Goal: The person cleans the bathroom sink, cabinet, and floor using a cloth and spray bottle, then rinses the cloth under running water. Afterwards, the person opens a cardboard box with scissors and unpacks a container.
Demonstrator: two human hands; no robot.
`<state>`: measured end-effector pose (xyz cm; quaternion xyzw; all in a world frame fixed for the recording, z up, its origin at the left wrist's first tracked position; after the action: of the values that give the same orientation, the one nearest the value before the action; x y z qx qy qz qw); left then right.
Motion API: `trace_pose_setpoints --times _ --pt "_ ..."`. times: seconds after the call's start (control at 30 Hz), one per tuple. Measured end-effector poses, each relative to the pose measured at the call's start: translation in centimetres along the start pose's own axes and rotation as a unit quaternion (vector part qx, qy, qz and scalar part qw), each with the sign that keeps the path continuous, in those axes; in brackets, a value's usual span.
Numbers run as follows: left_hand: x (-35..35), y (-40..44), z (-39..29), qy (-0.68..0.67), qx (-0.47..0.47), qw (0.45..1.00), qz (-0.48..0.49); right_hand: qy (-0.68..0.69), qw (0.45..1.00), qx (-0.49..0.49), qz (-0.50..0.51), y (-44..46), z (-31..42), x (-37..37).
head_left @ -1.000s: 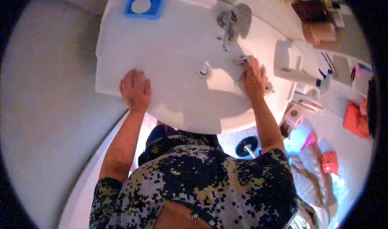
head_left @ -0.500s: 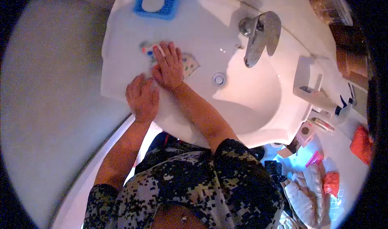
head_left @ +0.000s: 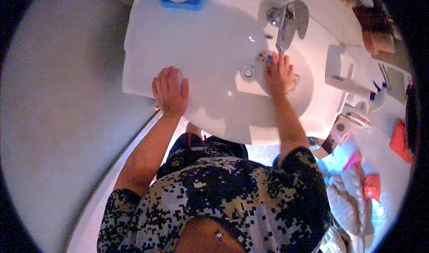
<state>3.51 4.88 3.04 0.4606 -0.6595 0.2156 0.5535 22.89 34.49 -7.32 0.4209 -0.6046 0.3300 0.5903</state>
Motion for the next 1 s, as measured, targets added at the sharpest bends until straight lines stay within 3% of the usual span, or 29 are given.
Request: trace_pose_setpoints --times 0.03,0.07,0.1,0.13,0.17,0.2,0.27,0.3,0.33,0.37,0.43,0.47,0.53,0.57,0.63,0.7,0.73,0.77,0.87,0.9,0.93,0.97,1.0 --pt "-0.2 0.1 -0.2 -0.004 -0.004 1.0 -0.007 0.044 0.995 -0.088 -0.01 0.7 2.3 -1.5" --pt "-0.5 0.1 -0.5 -0.009 -0.01 1.0 -0.015 0.153 0.97 -0.169 0.088 2.6 5.8 -0.2" --pt "-0.9 0.3 -0.3 -0.003 -0.004 1.0 -0.012 0.301 0.933 -0.179 0.076 3.5 9.2 -2.1" --pt "-1.2 0.4 -0.2 0.0 0.001 1.0 -0.01 0.332 0.933 -0.128 0.045 4.2 13.3 1.8" --pt "-1.3 0.5 -0.3 0.001 0.003 1.0 -0.011 0.421 0.894 -0.146 0.048 4.9 15.5 3.1" --pt "-1.7 0.6 0.0 0.012 0.025 0.999 0.028 0.471 0.875 -0.114 0.002 4.5 18.9 0.2" --pt "-2.6 1.0 0.3 0.026 0.058 0.993 0.098 0.654 0.75 0.089 0.05 3.2 22.2 5.5" --pt "-2.9 1.0 0.1 0.04 0.04 0.996 0.07 0.726 0.68 0.074 0.068 1.0 22.5 5.6" --pt "-3.4 0.7 0.1 0.052 0.019 0.998 0.042 0.607 0.772 0.114 0.148 -1.6 20.7 6.4" --pt "-3.9 0.3 0.2 0.065 0.002 0.998 0.014 0.524 0.814 0.161 0.193 -4.2 18.8 5.5" --pt "-6.6 0.4 -1.9 0.036 -0.01 0.999 0.027 0.342 0.861 0.115 0.359 -8.2 9.4 6.1" --pt "-6.7 0.9 -2.2 0.027 -0.011 0.999 0.026 0.216 0.893 0.097 0.384 -9.8 5.1 6.8" --pt "-7.3 -0.1 -2.3 0.03 0.039 0.995 0.089 0.049 0.949 -0.03 0.309 -13.2 -2.5 11.1" --pt "-7.5 -0.4 -2.4 0.03 0.064 0.99 0.118 0.037 0.994 -0.086 0.057 -17.0 -7.2 9.4" --pt "-7.3 -1.0 -2.0 -0.002 0.048 0.994 0.094 0.12 0.959 -0.257 -0.009 -19.5 -11.8 12.1" --pt "-5.8 -0.5 -4.1 -0.116 0.033 0.99 0.078 0.182 0.884 -0.372 -0.218 -20.6 -16.4 16.1" --pt "-4.5 -0.4 -5.4 -0.198 0.022 0.977 0.078 0.226 0.822 -0.42 -0.311 -21.5 -18.2 15.8" --pt "-2.8 -0.8 -7.1 -0.276 0.01 0.958 0.08 0.17 0.822 -0.401 -0.367 -21.4 -19.5 16.1" --pt "5.4 -1.6 -21.7 -0.347 -0.149 0.917 0.128 0.029 0.914 -0.391 -0.106 -18.5 -15.8 20.6" --pt "5.8 -3.1 -26.3 -0.336 -0.12 0.911 0.207 0.032 0.935 -0.346 -0.069 -20.4 -13.5 18.6" --pt "4.6 -2.2 -34.6 -0.396 -0.205 0.87 0.209 0.049 0.951 -0.3 -0.054 -19.2 -13.7 16.6" --pt "3.9 -2.6 -38.8 -0.348 -0.21 0.883 0.234 0.058 0.951 -0.299 -0.053 -19.0 -14.2 16.1" --pt "2.2 -2.9 -41.9 -0.382 -0.212 0.865 0.246 0.065 0.952 -0.296 -0.048 -19.1 -14.0 15.9"
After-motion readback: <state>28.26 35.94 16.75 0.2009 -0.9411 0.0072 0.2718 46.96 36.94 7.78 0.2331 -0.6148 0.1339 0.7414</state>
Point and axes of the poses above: each hand's wrist, its own y-axis towards the middle knuckle, its own x-axis out of the back of the hand, z = x × y, the point moved 6 cm from there along y, towards the middle knuckle, and after that the axes turned 15 degrees about x, right-handed, at the moved point
